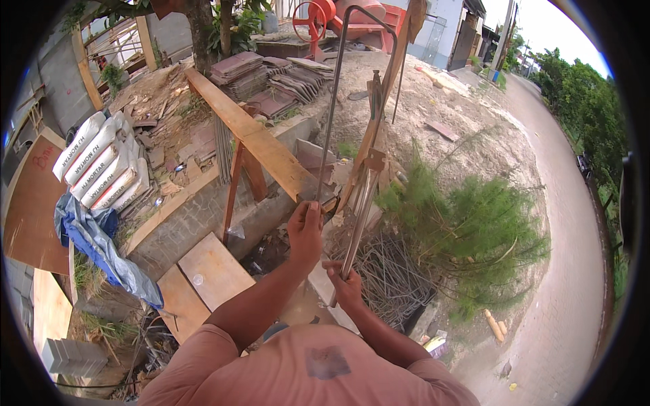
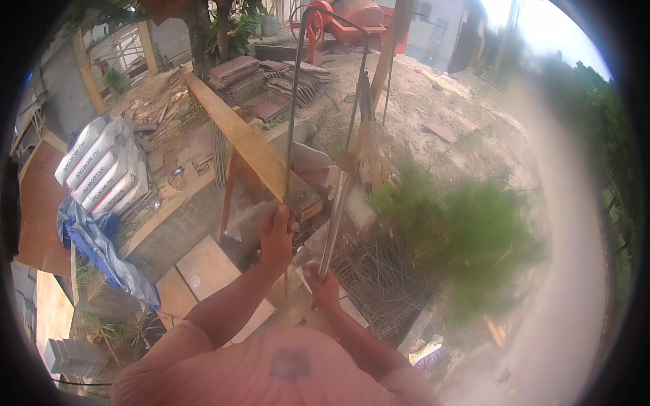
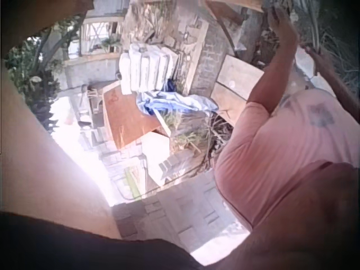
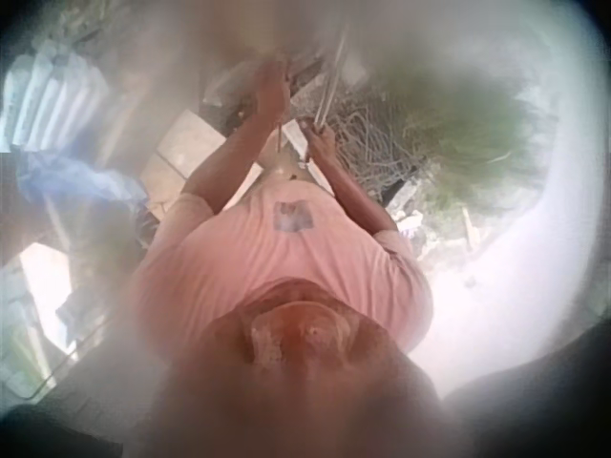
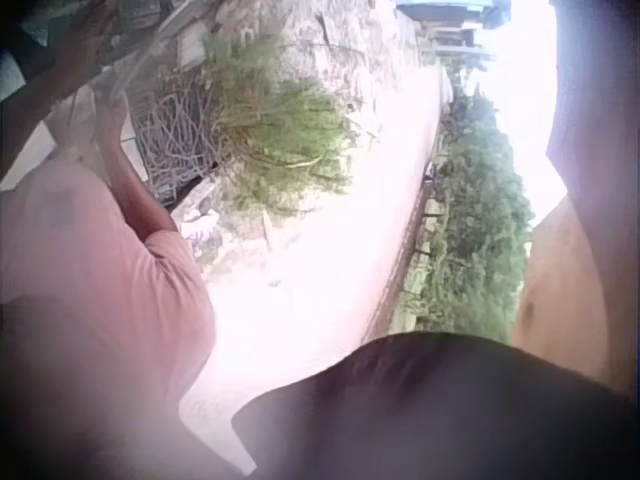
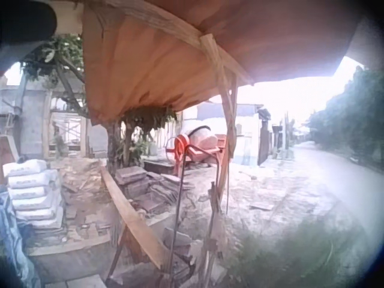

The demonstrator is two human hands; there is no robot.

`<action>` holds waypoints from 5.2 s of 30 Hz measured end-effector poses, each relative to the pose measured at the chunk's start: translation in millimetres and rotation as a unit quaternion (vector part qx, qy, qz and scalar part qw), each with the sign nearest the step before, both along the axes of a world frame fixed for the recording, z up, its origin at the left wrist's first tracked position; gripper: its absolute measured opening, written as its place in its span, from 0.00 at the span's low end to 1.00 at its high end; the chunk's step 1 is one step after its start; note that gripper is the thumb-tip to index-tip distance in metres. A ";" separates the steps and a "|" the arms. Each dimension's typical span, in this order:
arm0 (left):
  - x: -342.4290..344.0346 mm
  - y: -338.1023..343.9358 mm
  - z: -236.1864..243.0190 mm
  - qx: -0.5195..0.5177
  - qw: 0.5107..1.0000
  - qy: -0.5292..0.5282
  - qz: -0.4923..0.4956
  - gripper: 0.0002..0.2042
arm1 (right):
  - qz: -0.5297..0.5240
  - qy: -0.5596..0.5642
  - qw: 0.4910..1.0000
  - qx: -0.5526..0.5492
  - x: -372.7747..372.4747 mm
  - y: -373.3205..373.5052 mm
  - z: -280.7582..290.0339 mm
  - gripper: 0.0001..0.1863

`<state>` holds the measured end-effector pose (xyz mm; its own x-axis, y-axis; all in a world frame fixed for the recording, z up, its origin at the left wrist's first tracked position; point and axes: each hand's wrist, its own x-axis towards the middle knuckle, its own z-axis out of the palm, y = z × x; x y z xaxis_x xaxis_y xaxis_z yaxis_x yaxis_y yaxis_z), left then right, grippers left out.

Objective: The person repeatedly bends a metal rod using a manual bending jig. They position the rod in the jig and apply force to bend it, then remove and reposition it for additional bends.

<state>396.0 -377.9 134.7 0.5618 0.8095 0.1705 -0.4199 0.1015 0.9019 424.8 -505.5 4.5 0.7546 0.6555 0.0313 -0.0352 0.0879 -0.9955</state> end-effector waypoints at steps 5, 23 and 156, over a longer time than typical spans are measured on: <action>58.5 -60.2 40.7 0.008 0.996 -0.064 -0.054 0.14 | -0.063 0.089 0.991 0.083 25.1 -33.9 -2.9 0.13; 238.1 47.2 -8.4 -0.128 0.977 0.087 -0.146 0.32 | -0.235 -0.007 0.961 -0.148 13.3 -181.7 -69.4 0.13; 171.4 538.4 -186.5 0.536 0.468 0.692 0.126 0.37 | 0.110 -0.627 0.622 -0.455 386.6 63.8 23.2 0.06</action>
